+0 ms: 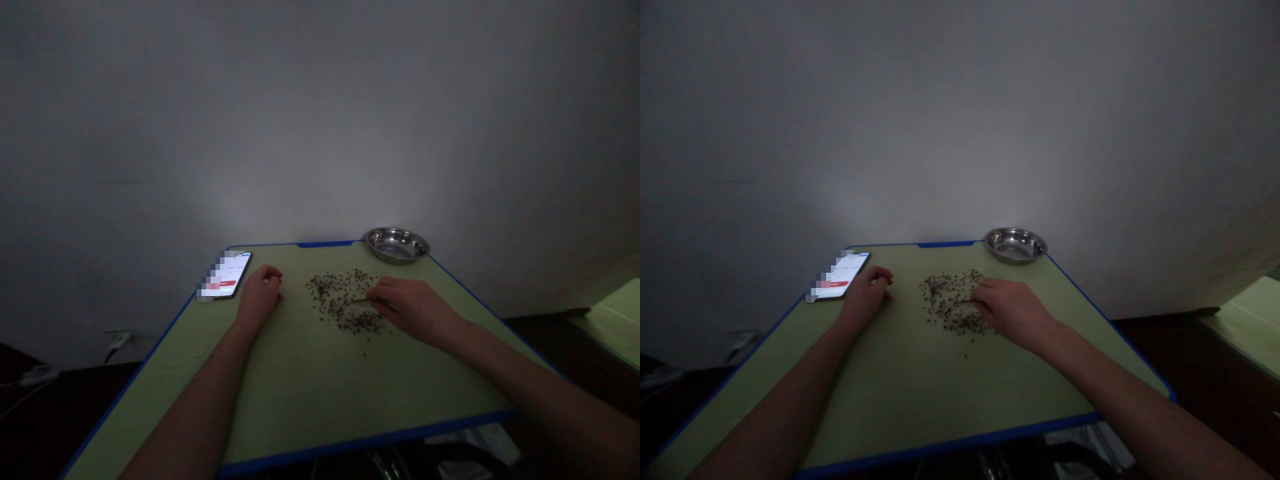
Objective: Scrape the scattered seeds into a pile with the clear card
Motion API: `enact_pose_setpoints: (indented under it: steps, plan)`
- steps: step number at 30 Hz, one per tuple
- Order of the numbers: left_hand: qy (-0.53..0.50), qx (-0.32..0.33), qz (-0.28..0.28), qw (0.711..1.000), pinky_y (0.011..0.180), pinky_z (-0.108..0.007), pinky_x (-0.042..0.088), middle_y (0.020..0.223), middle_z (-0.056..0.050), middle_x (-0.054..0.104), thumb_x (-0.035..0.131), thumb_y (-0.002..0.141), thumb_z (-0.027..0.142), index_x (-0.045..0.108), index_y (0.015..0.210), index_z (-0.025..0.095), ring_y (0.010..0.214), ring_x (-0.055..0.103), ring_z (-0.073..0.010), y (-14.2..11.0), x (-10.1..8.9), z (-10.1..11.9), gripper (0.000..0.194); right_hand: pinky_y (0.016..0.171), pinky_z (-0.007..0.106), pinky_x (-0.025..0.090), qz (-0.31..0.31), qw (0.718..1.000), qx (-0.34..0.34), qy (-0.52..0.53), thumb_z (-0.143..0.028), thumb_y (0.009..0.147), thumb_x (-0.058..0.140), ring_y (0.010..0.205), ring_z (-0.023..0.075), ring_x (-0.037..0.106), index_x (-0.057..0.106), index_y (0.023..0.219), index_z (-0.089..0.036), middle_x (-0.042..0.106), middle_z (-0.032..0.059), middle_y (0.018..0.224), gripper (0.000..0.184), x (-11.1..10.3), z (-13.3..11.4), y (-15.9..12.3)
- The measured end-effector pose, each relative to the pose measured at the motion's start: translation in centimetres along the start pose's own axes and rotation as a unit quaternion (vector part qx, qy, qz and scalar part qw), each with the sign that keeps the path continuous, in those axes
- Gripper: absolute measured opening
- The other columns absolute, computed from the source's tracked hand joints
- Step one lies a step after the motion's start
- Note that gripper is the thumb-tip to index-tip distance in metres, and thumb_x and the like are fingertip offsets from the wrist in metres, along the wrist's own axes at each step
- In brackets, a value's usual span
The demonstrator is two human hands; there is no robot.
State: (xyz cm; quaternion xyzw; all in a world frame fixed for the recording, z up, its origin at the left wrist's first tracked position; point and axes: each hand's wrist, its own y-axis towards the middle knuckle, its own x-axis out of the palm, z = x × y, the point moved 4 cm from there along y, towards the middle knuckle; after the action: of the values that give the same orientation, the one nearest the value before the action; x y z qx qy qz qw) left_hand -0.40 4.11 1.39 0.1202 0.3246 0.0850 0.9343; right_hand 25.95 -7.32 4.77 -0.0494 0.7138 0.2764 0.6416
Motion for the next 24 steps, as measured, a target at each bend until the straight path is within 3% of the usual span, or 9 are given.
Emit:
enact_pose_setpoints:
  steps: [8, 12, 16, 19, 24]
  plan:
    - [0.0, -0.007, -0.007, 1.0, 0.057, -0.028, 0.044, 0.076, -0.001, 0.067, 0.044, 0.073, 0.019, 0.059, 0.08, 0.019, 0.05, 0.058, -0.0134, 0.1, 0.1, 0.0, 0.016, 0.062, 0.027, 0.038, -0.041, 0.998, -0.035, -0.012, -0.013, 0.088, 0.052, 0.074, 0.0172, 0.062, 0.068, 0.086, -0.019, 0.068, 0.0048, 0.083, 0.016, 1.2, -2.3, -1.5]
    - [0.001, 0.005, -0.005, 1.0, 0.058, -0.028, 0.045, 0.076, -0.001, 0.067, 0.045, 0.073, 0.019, 0.06, 0.08, 0.019, 0.05, 0.058, -0.0128, 0.1, 0.1, 0.0, 0.016, 0.065, 0.028, 0.041, -0.036, 0.998, -0.042, 0.027, -0.015, 0.089, 0.051, 0.074, 0.0172, 0.062, 0.069, 0.087, -0.019, 0.068, 0.005, 0.082, 0.017, 0.0, -2.6, -1.9]
    - [0.001, -0.007, -0.008, 1.0, 0.057, -0.027, 0.044, 0.076, -0.001, 0.067, 0.045, 0.073, 0.018, 0.061, 0.081, 0.018, 0.049, 0.057, -0.0127, 0.0, 0.1, 0.1, 0.018, 0.07, 0.028, 0.043, -0.016, 0.994, -0.002, 0.112, -0.021, 0.091, 0.051, 0.079, 0.0167, 0.062, 0.068, 0.093, -0.02, 0.069, 0.0041, 0.086, 0.017, -1.9, -0.8, -1.6]
    - [0.005, -0.006, -0.007, 1.0, 0.056, -0.027, 0.043, 0.076, -0.001, 0.067, 0.044, 0.073, 0.019, 0.061, 0.081, 0.018, 0.049, 0.056, -0.0122, -0.1, 0.1, 0.2, 0.018, 0.067, 0.027, 0.045, -0.074, 0.981, 0.028, 0.176, -0.024, 0.089, 0.054, 0.074, 0.0156, 0.061, 0.069, 0.089, -0.02, 0.07, 0.0028, 0.083, 0.015, -2.2, 1.0, -1.8]
    - [0.013, 0.009, -0.01, 1.0, 0.058, -0.026, 0.043, 0.076, -0.001, 0.067, 0.044, 0.075, 0.019, 0.061, 0.081, 0.017, 0.051, 0.056, -0.0114, -0.1, 0.1, 0.3, 0.018, 0.066, 0.027, 0.046, -0.217, 0.937, 0.057, 0.269, -0.03, 0.086, 0.056, 0.074, 0.0172, 0.062, 0.07, 0.088, -0.018, 0.071, 0.0035, 0.083, 0.018, -0.8, 3.7, -3.3]
